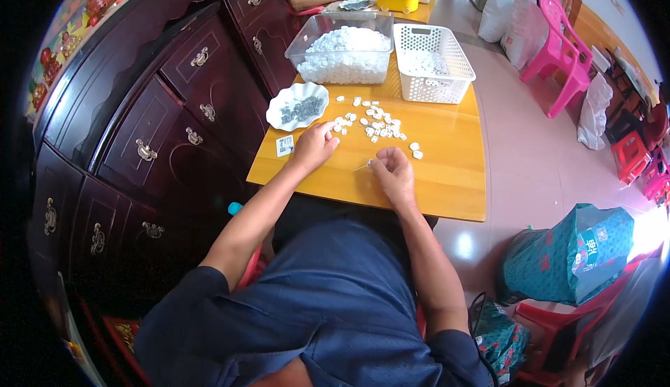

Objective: Assembling small white plastic components with metal pins by hand at a table.

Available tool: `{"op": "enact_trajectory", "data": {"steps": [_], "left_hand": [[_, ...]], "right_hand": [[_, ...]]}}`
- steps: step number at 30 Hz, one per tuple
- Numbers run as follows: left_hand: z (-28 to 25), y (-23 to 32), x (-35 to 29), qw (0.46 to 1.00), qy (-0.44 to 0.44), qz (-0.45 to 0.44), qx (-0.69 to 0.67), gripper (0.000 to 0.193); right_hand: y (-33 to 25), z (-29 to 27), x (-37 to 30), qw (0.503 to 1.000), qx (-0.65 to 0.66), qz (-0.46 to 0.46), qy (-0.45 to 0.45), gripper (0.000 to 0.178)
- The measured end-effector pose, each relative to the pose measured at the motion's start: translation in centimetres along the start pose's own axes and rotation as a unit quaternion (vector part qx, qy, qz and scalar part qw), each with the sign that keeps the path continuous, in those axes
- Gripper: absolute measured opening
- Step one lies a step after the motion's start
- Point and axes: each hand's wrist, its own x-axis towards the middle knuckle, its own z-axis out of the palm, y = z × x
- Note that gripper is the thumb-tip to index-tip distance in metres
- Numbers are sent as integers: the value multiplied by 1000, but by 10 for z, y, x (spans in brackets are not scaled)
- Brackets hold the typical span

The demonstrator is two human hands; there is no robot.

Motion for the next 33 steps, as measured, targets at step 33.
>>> {"op": "enact_trajectory", "data": {"steps": [33], "left_hand": [[-6,-50,0,993,75,69,-66,14]], "right_hand": [[4,-1,3,1000,18,14,-14,16]]}}
